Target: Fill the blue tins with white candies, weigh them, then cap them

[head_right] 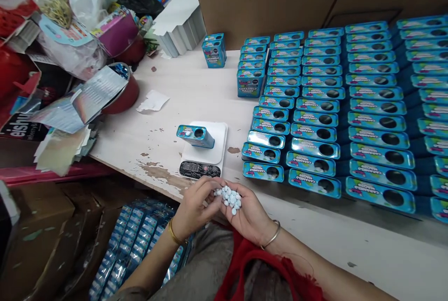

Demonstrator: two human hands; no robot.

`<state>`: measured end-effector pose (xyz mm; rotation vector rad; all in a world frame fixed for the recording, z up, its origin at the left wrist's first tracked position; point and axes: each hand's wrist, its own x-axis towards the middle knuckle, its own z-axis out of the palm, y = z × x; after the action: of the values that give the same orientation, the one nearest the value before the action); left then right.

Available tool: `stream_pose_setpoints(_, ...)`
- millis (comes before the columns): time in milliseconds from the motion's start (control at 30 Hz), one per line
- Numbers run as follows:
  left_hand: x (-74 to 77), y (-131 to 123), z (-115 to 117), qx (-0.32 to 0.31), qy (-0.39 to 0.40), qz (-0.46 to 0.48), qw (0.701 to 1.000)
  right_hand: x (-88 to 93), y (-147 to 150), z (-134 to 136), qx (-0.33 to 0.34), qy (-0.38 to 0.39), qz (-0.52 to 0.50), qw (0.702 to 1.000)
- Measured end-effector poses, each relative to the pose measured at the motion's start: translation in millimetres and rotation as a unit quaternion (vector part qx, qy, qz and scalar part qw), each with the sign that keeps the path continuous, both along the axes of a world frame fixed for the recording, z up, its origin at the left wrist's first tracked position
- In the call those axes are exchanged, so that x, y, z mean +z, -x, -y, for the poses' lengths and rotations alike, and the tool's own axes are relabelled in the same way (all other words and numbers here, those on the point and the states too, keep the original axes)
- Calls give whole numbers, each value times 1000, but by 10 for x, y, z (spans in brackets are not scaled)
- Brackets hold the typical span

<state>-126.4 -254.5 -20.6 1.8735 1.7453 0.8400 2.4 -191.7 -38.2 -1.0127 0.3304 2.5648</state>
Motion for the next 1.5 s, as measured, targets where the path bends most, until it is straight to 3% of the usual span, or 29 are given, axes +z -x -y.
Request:
stream_pose_setpoints(233, 104, 66, -84, 69, -11, 121, 990, 76, 74, -79, 1, -35, -8, 999)
stream_pose_setpoints(433, 391, 383, -574, 159, -110, 198, 961, 157, 174, -149, 20, -58, -33, 998)
stream_pose_setpoints(533, 438, 556, -851, 181, -135, 177, 958, 174, 168, -137, 34, -52, -35, 997)
stream_pose_setpoints(633, 395, 660, -985, 186, -98, 119, 970, 156, 142, -118, 32, -41, -25, 998)
stream_pose_setpoints(767, 337, 708, -973, 185, -71, 54, 979, 117, 127, -123, 31, -34, -20, 999)
stream_pose_setpoints(900, 389, 728, -925, 138, -93, 7, 986, 90, 115, -147, 37, -30, -10, 999)
stream_pose_setpoints(1000, 403, 747, -824, 96, -125, -19, 987, 59, 47, -160, 39, -31, 8, 999)
stream_pose_setpoints(1067, 313, 749, -662, 108, -135, -13, 985, 26, -34, -166, 41, -34, 28, 998)
stream_pose_setpoints(1167, 4, 696, -249, 226, -126, 59, 964, -34, -176, -169, 38, -35, 50, 997)
stream_pose_setpoints(1300, -423, 493, 385, 423, -35, 221, 878, -90, -288, -157, 44, -38, 51, 997)
stream_pose_setpoints(1400, -521, 325, 647, 470, -17, 286, 835, -82, -288, -122, 64, -34, 54, 996)
stream_pose_setpoints(1500, -479, 183, 703, 464, -21, 315, 828, -46, -276, -70, 78, -35, 58, 995)
